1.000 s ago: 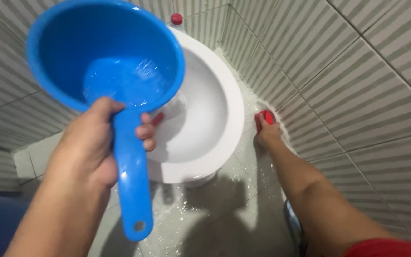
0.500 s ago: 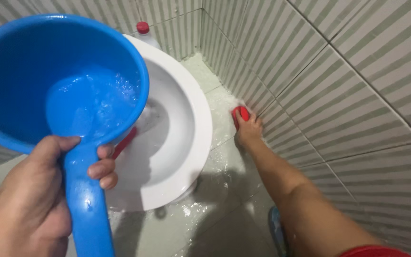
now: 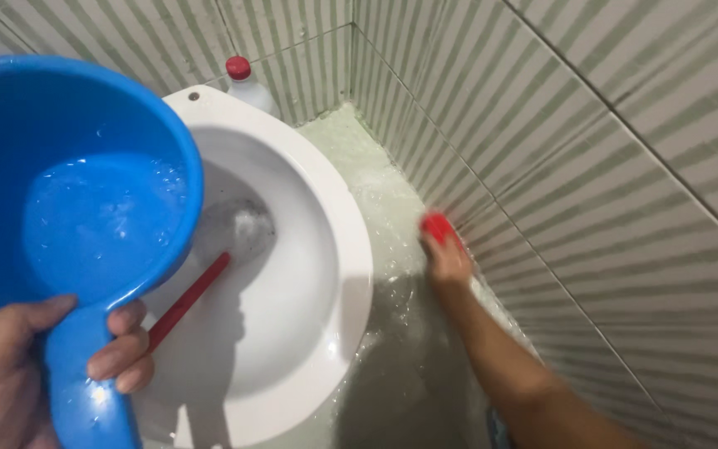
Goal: The person cleans a squat toilet and the surrounding floor using a red scrub brush and a blue scoop to pour water from a bucket. They scrub the toilet bowl and floor, then rinse the area with water.
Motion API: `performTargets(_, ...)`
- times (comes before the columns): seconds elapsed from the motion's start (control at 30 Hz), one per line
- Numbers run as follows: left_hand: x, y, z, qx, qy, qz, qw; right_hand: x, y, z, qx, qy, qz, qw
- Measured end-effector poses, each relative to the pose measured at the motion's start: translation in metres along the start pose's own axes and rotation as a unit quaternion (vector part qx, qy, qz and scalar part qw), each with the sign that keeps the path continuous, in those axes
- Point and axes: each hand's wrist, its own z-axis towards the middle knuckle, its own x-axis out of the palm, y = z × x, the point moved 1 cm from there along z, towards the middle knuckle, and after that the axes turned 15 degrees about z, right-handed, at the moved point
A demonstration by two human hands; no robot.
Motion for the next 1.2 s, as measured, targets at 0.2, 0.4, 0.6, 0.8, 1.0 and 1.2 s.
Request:
performTargets(0.2,-0.013,0.013,0.013,-0.005,-0.025,0.018,1.000,0.086,-0.039,0.077,0.271,0.315,0.005,0.910)
performTargets(0.4,-0.011,0.008,0.010,0.001,0.002,0.000,1.000,-0.043,-0.022,-0.063,0.184,0.124,-0.006,0.975)
performTargets(0.6,-0.009,0.003,0.005,-0.011,0.034,-0.010,0.999,-0.004,-0.025,-0.031,0.300,0.218,-0.043,0.928)
performTargets(0.8,-0.004,0.005,-0.010,-0.024,0.022,-0.003,0.999,0.090,-0.020,0.101,0.316,0.332,0.021,0.889)
performTargets(1.0,0.010,-0.001,-0.026,-0.011,0.003,-0.003,1.000,0.061,-0.031,0.086,0.409,0.236,0.143,0.870)
performTargets(1.2,0.010,-0.001,-0.043,-0.030,-0.034,0.015,0.999,-0.009,-0.072,-0.060,0.299,0.211,0.141,0.920)
